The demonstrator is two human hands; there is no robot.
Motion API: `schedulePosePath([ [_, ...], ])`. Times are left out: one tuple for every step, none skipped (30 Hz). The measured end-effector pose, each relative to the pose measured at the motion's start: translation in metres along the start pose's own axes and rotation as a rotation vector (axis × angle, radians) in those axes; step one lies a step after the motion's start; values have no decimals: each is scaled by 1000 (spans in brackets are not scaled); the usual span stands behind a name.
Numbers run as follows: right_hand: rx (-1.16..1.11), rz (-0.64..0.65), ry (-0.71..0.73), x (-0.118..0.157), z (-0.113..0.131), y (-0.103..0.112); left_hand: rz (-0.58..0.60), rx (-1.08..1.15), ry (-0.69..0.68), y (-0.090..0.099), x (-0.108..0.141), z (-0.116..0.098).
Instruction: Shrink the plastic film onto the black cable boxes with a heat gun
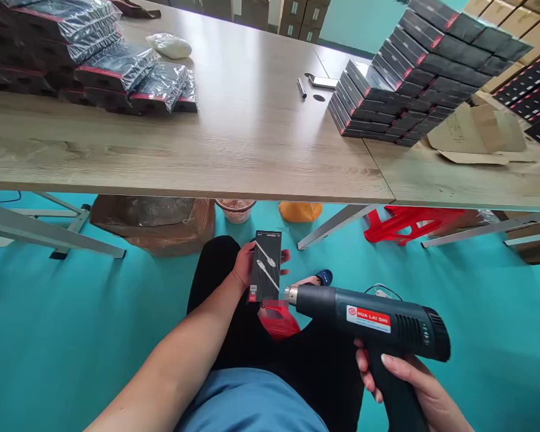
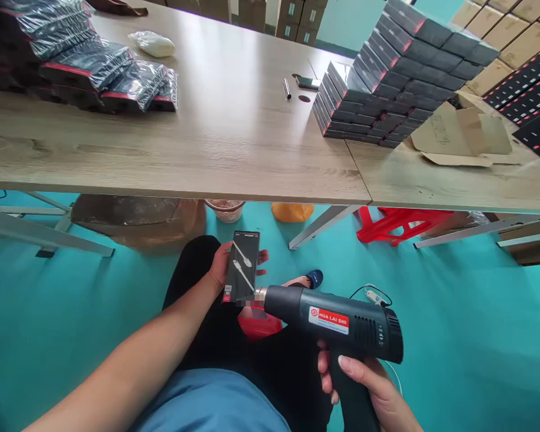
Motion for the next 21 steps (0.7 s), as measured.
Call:
schedulePosePath([
  [-13,-7,-2,1,0,2,41,28,28,-4,-1,4],
  [-27,-14,-2,2,0,4,60,37,62,-6,-2,8],
  [-41,-22,-3,2,0,5,65,41,95,-7,-4,13],
  [-51,-32,-5,2,0,6,55,46,116,-5,-8,18],
  [-51,-44,-4,2,-1,6,30,50,125,-2,-12,23],
  [-38,-55,1,2,-2,6,-19,43,126,4,-18,27],
  [-9,-61,12,1,-2,5,-91,10,122,13,-23,32],
  [33,-57,25,0,-3,3,-175,-44,117,23,-27,36],
  [85,-43,38,-1,-3,0,-255,-108,110,33,-31,40],
  [138,-23,51,-2,-3,-4,-318,-165,104,41,-33,43],
  [186,0,61,-3,-4,-8,-360,-207,96,46,-35,46],
  [225,18,67,-4,-5,-11,-384,-234,88,50,-37,48],
  [254,32,71,-5,-6,-14,-400,-254,80,53,-38,49],
  [275,39,74,-6,-7,-16,-419,-277,71,55,-38,49],
  [289,45,76,-7,-8,-18,-443,-313,60,58,-37,47],
  [302,52,76,-8,-9,-21,-465,-355,49,60,-36,45],
  [314,58,75,-9,-10,-23,-485,-397,41,62,-34,43],
  [325,65,75,-10,-10,-26,-498,-433,36,62,-33,41],
  [336,70,77,-11,-11,-28,-504,-460,34,63,-33,40],
  [347,71,82,-13,-11,-30,-502,-484,34,62,-33,40],
  [357,68,88,-15,-10,-32,-496,-507,36,62,-33,41],
])
Point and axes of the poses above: each hand's wrist, its own x-axis away from the middle knuckle, its own y-axis out of the back of the hand, z = x × y, the point moved 10 cm from there along -x, towards the middle knuckle, and after that the axes turned 4 degrees about x, right-handed, at the moved point
